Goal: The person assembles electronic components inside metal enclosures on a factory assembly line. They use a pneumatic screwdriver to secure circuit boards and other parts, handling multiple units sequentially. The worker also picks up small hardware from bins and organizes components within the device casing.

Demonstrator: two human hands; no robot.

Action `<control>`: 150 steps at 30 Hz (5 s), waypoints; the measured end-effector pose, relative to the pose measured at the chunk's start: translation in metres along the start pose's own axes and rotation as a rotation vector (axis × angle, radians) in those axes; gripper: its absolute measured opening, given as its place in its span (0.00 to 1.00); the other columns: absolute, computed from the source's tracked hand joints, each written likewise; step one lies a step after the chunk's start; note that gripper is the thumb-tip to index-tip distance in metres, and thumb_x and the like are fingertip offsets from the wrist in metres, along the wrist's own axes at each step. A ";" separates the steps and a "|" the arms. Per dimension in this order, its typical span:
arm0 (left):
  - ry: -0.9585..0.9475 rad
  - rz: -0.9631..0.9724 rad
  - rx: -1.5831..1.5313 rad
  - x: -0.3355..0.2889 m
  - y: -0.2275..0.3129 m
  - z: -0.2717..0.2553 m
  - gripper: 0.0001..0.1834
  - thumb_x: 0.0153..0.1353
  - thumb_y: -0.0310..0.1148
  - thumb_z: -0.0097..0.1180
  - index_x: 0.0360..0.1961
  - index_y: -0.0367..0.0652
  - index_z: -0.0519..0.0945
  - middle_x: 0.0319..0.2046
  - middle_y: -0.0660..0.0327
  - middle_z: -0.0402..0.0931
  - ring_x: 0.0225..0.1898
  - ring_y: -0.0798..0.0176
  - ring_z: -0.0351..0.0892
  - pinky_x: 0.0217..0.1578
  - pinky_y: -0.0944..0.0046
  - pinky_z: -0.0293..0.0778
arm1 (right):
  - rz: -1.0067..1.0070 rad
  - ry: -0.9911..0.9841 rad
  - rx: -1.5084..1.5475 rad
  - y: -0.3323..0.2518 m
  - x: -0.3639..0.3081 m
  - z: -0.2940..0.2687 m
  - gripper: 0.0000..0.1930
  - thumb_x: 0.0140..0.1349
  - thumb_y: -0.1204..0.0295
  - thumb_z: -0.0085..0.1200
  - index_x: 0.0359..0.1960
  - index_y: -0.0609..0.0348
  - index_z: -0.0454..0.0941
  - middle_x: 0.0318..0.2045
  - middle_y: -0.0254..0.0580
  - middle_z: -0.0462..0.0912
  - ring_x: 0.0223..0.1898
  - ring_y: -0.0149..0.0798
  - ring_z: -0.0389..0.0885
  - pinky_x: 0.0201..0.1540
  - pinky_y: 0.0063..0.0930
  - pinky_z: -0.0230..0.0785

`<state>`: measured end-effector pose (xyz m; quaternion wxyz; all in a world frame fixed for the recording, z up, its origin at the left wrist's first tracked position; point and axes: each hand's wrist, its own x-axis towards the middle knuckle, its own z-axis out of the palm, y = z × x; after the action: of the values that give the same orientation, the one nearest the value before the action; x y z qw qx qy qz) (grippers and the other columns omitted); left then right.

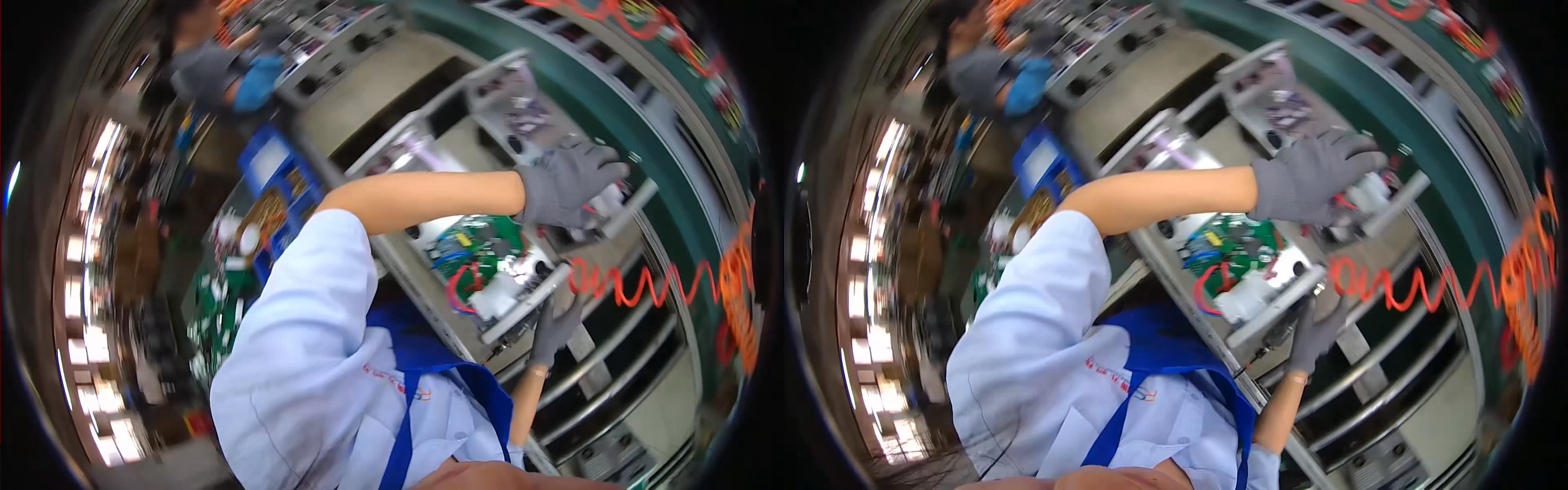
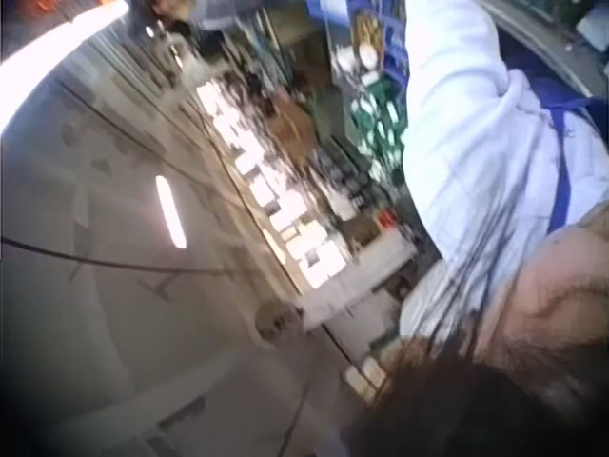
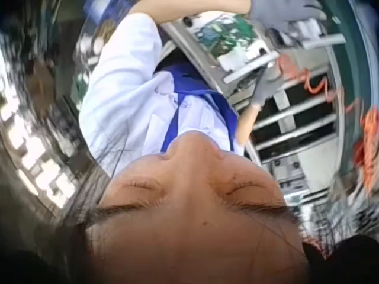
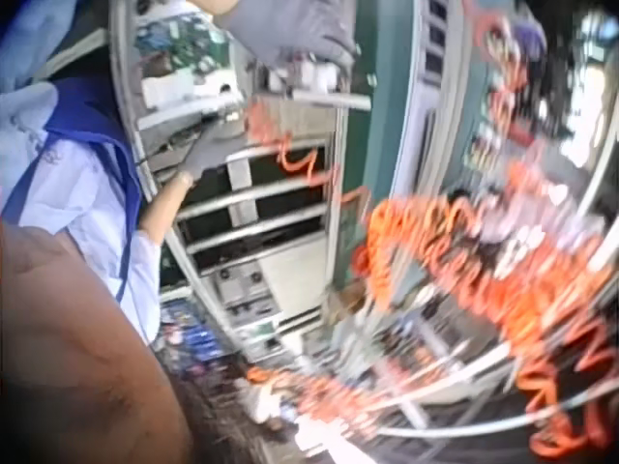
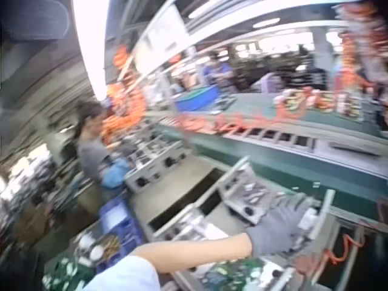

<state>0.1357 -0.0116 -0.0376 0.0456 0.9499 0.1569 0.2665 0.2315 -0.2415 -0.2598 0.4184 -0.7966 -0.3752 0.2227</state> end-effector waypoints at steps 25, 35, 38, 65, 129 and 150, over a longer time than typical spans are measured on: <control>0.184 -1.389 0.053 -0.602 -0.147 -0.192 0.15 0.56 0.38 0.58 0.44 0.44 0.81 0.37 0.52 0.81 0.40 0.52 0.82 0.45 0.56 0.76 | 0.182 0.088 0.106 -0.081 -0.070 -0.066 0.32 0.53 0.61 0.58 0.57 0.63 0.64 0.44 0.51 0.74 0.37 0.43 0.75 0.37 0.37 0.69; -0.733 -1.331 0.333 -0.541 -0.294 -0.172 0.32 0.55 0.45 0.60 0.62 0.53 0.68 0.56 0.49 0.73 0.53 0.43 0.75 0.52 0.50 0.74 | -0.305 0.149 0.922 -0.295 -0.134 -0.066 0.26 0.55 0.66 0.55 0.55 0.61 0.67 0.40 0.46 0.77 0.27 0.35 0.78 0.27 0.28 0.71; -0.606 -1.019 0.326 -0.628 -0.356 -0.155 0.32 0.55 0.34 0.58 0.63 0.44 0.66 0.61 0.43 0.65 0.60 0.41 0.67 0.62 0.51 0.63 | -0.356 0.128 1.150 -0.312 -0.131 -0.047 0.25 0.55 0.68 0.55 0.55 0.61 0.67 0.39 0.45 0.78 0.24 0.33 0.78 0.24 0.26 0.72; 0.217 -1.034 -1.065 -0.291 -0.170 -0.184 0.16 0.68 0.33 0.49 0.54 0.40 0.68 0.36 0.61 0.61 0.37 0.68 0.63 0.33 0.74 0.62 | -0.525 -0.089 1.345 -0.317 -0.110 -0.073 0.19 0.51 0.72 0.57 0.46 0.60 0.71 0.39 0.49 0.80 0.46 0.46 0.82 0.48 0.42 0.79; -1.061 -0.146 0.018 0.089 -0.081 0.043 0.58 0.30 0.48 0.77 0.65 0.48 0.61 0.51 0.47 0.75 0.52 0.44 0.76 0.52 0.52 0.73 | -0.222 1.137 1.646 -0.071 0.114 -0.069 0.16 0.58 0.70 0.48 0.48 0.56 0.71 0.37 0.41 0.78 0.40 0.43 0.77 0.34 0.33 0.74; -0.783 -0.159 -0.228 0.048 -0.093 0.052 0.48 0.31 0.46 0.77 0.58 0.44 0.71 0.46 0.50 0.77 0.47 0.47 0.78 0.49 0.54 0.73 | -0.146 1.065 1.761 -0.064 0.131 -0.047 0.14 0.58 0.73 0.49 0.47 0.54 0.70 0.38 0.40 0.79 0.39 0.39 0.76 0.36 0.31 0.74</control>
<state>0.1756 0.0920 -0.0743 0.2270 0.9533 0.1702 -0.1035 0.3173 -0.1388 -0.1860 0.9780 -0.1786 0.1072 0.0109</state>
